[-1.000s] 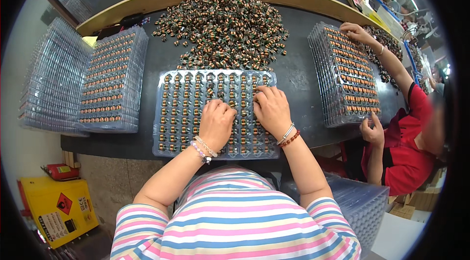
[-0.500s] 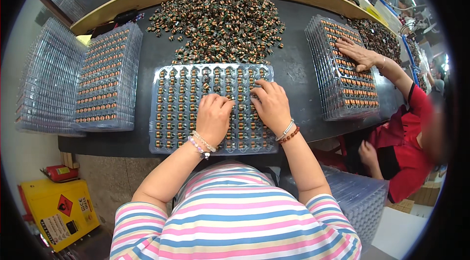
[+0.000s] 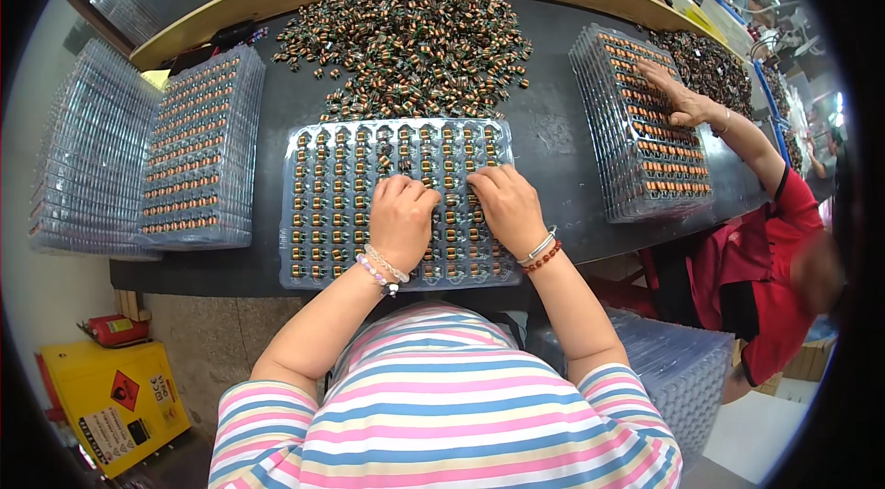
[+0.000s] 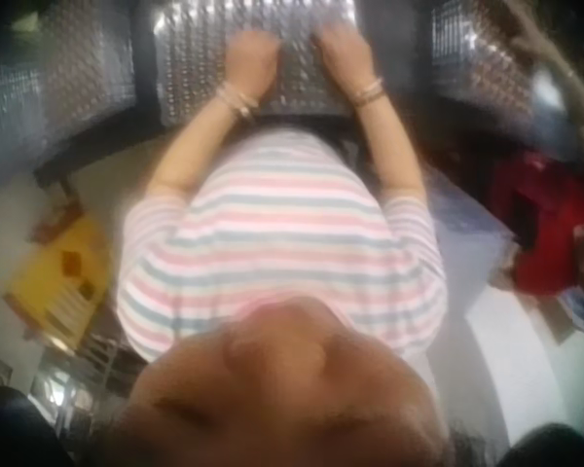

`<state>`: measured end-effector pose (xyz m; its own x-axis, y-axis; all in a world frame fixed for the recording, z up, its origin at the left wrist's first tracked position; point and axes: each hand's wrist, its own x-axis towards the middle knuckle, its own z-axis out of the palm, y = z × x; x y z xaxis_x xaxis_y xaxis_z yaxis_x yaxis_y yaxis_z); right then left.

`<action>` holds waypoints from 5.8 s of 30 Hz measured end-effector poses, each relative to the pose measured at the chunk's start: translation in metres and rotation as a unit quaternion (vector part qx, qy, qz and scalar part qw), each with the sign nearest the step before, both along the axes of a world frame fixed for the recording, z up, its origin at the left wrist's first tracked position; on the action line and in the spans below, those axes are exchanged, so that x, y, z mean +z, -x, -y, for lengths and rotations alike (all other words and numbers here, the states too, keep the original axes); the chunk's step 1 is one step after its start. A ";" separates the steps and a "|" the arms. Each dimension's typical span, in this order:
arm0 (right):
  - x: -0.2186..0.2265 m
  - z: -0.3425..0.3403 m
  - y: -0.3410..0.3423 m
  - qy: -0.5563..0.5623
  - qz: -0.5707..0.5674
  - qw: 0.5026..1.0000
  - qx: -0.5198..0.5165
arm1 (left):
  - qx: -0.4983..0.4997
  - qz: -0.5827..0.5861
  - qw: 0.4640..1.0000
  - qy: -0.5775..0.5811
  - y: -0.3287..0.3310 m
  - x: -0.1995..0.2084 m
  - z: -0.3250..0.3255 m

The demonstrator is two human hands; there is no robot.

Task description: The person finishes placing electronic components into slots of a plastic blister tray, stacks the filled tray, takes an empty tray from a stack, scoops components onto it, and fits them individually into the slots by hand.

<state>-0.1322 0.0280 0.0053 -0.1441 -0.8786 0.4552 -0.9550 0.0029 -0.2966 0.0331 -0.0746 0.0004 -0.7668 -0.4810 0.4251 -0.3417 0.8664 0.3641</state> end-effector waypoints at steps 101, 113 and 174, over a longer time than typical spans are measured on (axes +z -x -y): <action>0.019 -0.033 -0.024 0.049 0.108 0.993 -0.026 | 0.159 0.006 0.985 0.062 -0.009 0.003 0.051; -0.006 0.085 -0.030 -0.081 -0.025 0.992 0.091 | 0.075 -0.110 0.970 -0.205 -0.041 0.011 0.053; 0.001 -0.090 -0.027 0.022 0.153 0.985 -0.079 | -0.003 -0.010 0.999 0.032 -0.005 -0.005 0.046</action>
